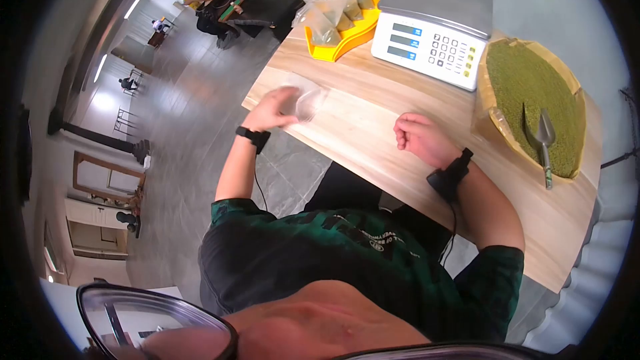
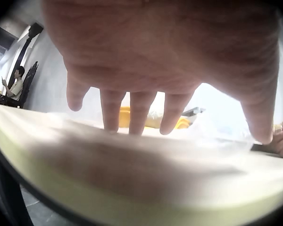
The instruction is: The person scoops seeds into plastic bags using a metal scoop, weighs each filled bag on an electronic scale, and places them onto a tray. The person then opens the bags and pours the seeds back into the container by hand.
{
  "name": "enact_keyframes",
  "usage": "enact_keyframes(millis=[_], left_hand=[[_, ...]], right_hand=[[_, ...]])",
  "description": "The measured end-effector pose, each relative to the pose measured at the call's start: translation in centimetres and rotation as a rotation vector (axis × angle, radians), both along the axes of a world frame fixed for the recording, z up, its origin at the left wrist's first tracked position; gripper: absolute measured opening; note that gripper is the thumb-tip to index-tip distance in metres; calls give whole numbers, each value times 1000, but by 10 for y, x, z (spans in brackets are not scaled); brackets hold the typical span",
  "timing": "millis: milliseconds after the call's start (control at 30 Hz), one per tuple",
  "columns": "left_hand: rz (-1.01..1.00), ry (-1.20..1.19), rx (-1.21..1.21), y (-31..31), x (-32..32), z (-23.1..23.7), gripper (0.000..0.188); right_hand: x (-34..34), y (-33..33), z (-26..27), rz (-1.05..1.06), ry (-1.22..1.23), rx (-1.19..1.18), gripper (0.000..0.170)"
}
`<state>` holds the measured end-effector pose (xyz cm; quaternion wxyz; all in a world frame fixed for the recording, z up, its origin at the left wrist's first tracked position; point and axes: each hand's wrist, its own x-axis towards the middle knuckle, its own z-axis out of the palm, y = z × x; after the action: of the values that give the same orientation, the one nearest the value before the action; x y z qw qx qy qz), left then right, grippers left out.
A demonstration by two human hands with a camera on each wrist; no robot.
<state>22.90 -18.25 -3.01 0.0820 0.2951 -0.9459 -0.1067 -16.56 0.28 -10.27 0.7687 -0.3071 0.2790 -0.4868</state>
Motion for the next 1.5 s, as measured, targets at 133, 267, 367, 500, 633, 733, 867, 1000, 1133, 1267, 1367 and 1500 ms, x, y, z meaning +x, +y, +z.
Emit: enact_keyframes(millis=[133,267,367,500,633,733,867,1000,1133,1267,1367,1500], left_hand=[[155,350,-64,-48,-33,39,57],[208,488,-213,-139,-80,50,46],[250,147,-200,-185,-101,54,32],[133,62,-157,-148,-135,108,28],[90,47,-84,-103,-159,152,28],[78,75,-35,-70,-178,177,34],[-99,102,-61,-17,-210,189,32],[-430,135,-150,20,-243,186,31],[-462,114,-39,58,-271,191,33],[-496,174,-3,69,-293,195,34],[-492,291,70,84,-296,205,30],[-391,827,149,97,-287,201,21]], right_hand=[[-1,-2,0,13,-43,9,11],[-1,-3,-4,29,-80,7,10],[-2,-2,-1,25,-92,-14,11],[-4,-4,-4,41,-102,-34,12],[-5,-5,-9,65,-104,-27,16],[-4,-2,3,64,-106,-19,29],[1,0,15,-48,-126,19,62],[-3,-2,37,-179,-274,75,76],[-8,4,61,-233,-370,-15,76],[-6,14,95,-526,-316,-154,64],[-23,17,104,-684,-289,-203,55],[-65,34,117,-778,-391,-386,45]])
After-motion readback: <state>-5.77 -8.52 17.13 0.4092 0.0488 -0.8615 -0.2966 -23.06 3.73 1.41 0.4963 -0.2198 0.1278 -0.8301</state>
